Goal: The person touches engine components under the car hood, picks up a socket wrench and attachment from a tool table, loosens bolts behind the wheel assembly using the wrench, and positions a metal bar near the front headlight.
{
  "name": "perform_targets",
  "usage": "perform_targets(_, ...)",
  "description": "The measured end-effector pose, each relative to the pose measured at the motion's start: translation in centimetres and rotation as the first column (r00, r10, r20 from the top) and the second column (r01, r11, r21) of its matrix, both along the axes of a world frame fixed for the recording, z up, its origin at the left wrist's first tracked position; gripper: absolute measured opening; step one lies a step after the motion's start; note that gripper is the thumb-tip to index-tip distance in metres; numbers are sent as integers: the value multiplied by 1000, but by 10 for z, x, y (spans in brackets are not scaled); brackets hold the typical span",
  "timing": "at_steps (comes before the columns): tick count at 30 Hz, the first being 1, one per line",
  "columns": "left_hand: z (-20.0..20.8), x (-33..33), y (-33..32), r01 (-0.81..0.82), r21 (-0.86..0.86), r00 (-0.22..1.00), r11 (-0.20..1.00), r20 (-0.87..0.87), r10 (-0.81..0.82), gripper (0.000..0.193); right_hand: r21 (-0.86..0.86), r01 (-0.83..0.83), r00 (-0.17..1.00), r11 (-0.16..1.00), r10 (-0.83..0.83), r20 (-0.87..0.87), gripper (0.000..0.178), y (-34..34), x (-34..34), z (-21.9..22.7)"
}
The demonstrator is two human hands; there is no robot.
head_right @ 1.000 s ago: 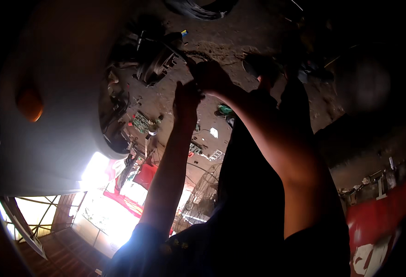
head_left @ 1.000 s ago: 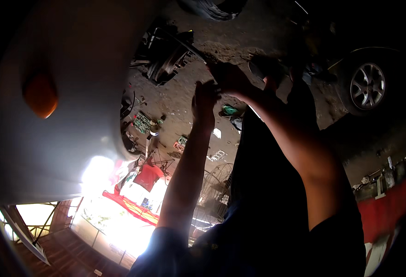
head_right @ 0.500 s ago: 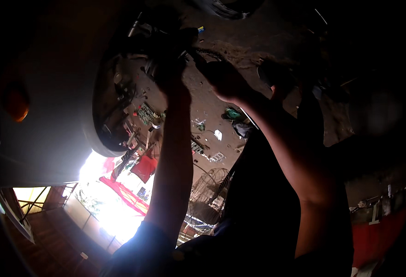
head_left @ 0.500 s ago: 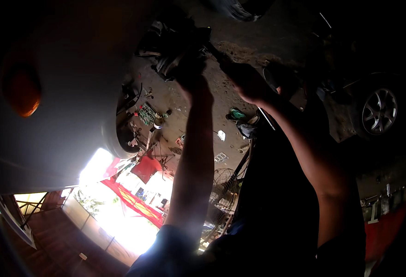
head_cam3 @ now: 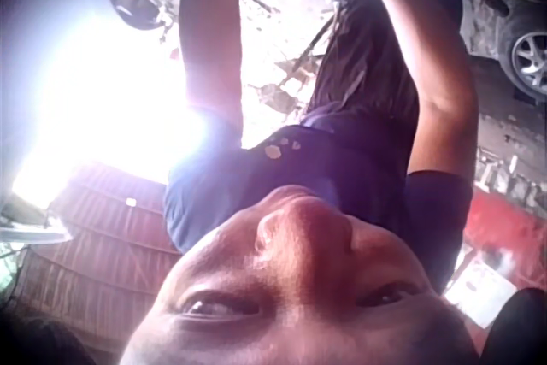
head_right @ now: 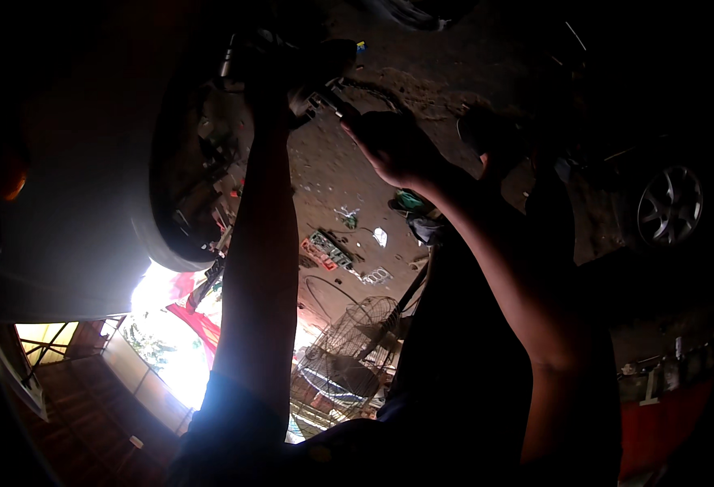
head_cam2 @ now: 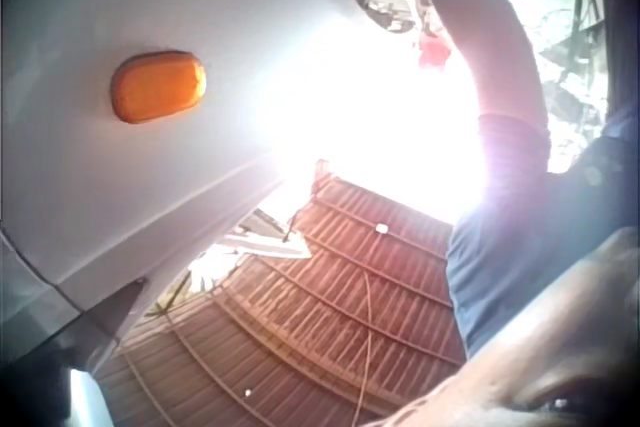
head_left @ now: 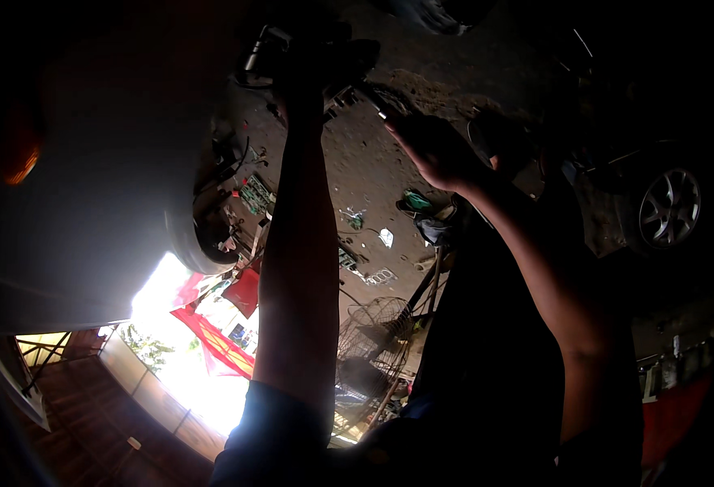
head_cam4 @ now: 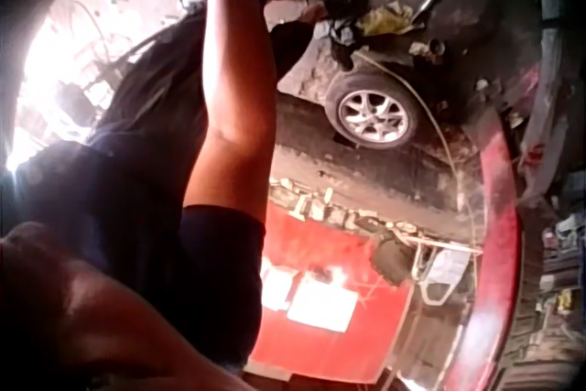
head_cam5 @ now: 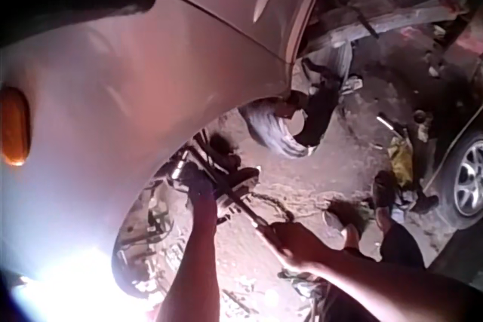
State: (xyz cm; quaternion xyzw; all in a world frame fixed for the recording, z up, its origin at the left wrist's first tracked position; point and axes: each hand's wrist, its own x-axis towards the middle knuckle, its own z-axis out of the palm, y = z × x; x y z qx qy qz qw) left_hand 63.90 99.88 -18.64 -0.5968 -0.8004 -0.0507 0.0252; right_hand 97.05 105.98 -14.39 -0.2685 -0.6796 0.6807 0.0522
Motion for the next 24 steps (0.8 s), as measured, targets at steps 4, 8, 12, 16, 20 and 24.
perform_targets(4, 19, -50, 3, 179, -192, 915, 965, -329, -235, 46, 10, 69, 995, 998, -68, -68, 54, 1, -16, 7)
perform_targets(8, 12, 2, 5, 231, -265, 915, 936, -267, -302, 45, 21, 98, 995, 995, -97, -8, 56, 3, 4, -7)
perform_targets(12, 47, -11, 20, 289, -415, 787, 863, -410, -461, 39, -41, 109, 994, 993, -108, 33, 58, 15, 17, 4)
perform_targets(16, 94, -82, 38, 399, -375, 574, 837, -610, -547, 35, -53, 122, 992, 991, -120, 30, 59, 11, 20, 4)
perform_targets(20, 64, -81, 42, 395, -339, 705, 854, -484, -518, 27, 102, 265, 960, 959, -253, -119, 60, -10, 34, -31)
perform_targets(24, 54, -83, 51, 226, -55, 937, 973, 284, -202, 29, -200, 265, 964, 943, -262, 42, 61, 18, 55, -4)
